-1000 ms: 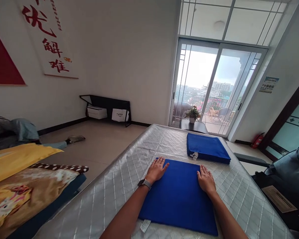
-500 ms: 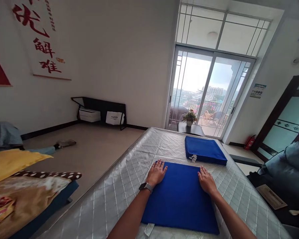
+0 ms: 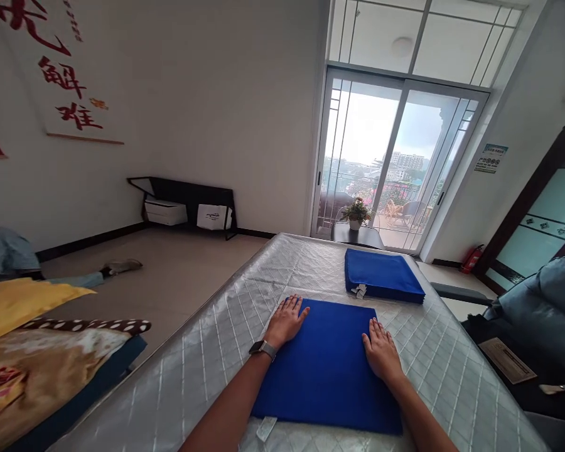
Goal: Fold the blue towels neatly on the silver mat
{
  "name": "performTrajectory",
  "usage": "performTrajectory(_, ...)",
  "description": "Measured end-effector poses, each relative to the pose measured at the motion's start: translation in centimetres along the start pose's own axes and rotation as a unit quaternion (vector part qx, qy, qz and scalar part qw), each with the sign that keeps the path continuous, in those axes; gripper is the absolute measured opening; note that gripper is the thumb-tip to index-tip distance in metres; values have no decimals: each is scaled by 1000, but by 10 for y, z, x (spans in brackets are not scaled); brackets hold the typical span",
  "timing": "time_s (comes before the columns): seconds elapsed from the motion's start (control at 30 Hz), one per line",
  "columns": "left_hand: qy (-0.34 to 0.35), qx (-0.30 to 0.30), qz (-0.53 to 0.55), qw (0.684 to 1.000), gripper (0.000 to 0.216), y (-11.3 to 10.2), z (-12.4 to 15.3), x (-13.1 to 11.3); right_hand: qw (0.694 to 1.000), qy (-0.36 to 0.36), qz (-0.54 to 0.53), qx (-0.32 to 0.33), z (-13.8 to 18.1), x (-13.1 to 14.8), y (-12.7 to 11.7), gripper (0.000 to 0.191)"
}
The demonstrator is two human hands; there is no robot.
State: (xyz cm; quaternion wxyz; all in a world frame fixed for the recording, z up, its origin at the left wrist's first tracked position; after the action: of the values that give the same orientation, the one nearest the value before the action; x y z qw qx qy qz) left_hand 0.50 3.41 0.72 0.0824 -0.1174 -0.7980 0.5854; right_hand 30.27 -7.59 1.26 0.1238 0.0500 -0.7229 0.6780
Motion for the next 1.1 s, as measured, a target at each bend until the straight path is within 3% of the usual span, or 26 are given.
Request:
performTrajectory(0.13, -6, -26, -6, 1000, 65, -11, 1, 1, 1000, 4, -17, 1, 2, 2, -6, 65)
performTrajectory(0.23, 10, -52, -14, 999, 63, -25, 5, -14, 1000, 10, -29, -1, 4, 3, -8, 65)
performTrajectory(0.33, 85, -51, 6, 995, 63, -35, 17, -61, 999, 10, -51, -5, 5, 4, -8, 65)
performTrajectory(0.47, 237, -31, 51, 970, 63, -32, 42, -150, 998, -6, -54, -4, 8, 3, -11, 64)
performTrajectory(0.53, 264, -19, 65, 962, 64, -27, 49, -182, 999, -24, -45, -1, 9, 3, -11, 62)
performTrajectory(0.6, 253, -10, 69, 965, 65, -22, 50, -196, 998, -37, -44, 2, 10, 3, -12, 59)
performTrajectory(0.73, 204, 8, 49, 978, 68, -17, 43, -176, 998, -16, -60, -13, 10, 3, -13, 62)
performTrajectory(0.9, 125, 40, 7, 991, 71, -14, 42, -100, 997, 2, -68, -19, 8, 4, -12, 64)
performTrajectory(1.1, 38, 32, -32, 998, 73, -8, 52, -14, 999, -2, -51, -18, 6, 2, -7, 65)
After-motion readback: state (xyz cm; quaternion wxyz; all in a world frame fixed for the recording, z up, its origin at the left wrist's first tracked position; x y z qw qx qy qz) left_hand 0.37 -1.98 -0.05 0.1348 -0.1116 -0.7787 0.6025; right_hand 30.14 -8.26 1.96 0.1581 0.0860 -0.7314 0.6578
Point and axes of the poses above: each hand's wrist, its own z-axis away from the middle knuckle, its own y-axis out of the palm, x = y × z, the point moved 4 cm from there along -z, towards the middle knuckle, and after that the axes turned 10 degrees about -z, right-handed, at the moved point
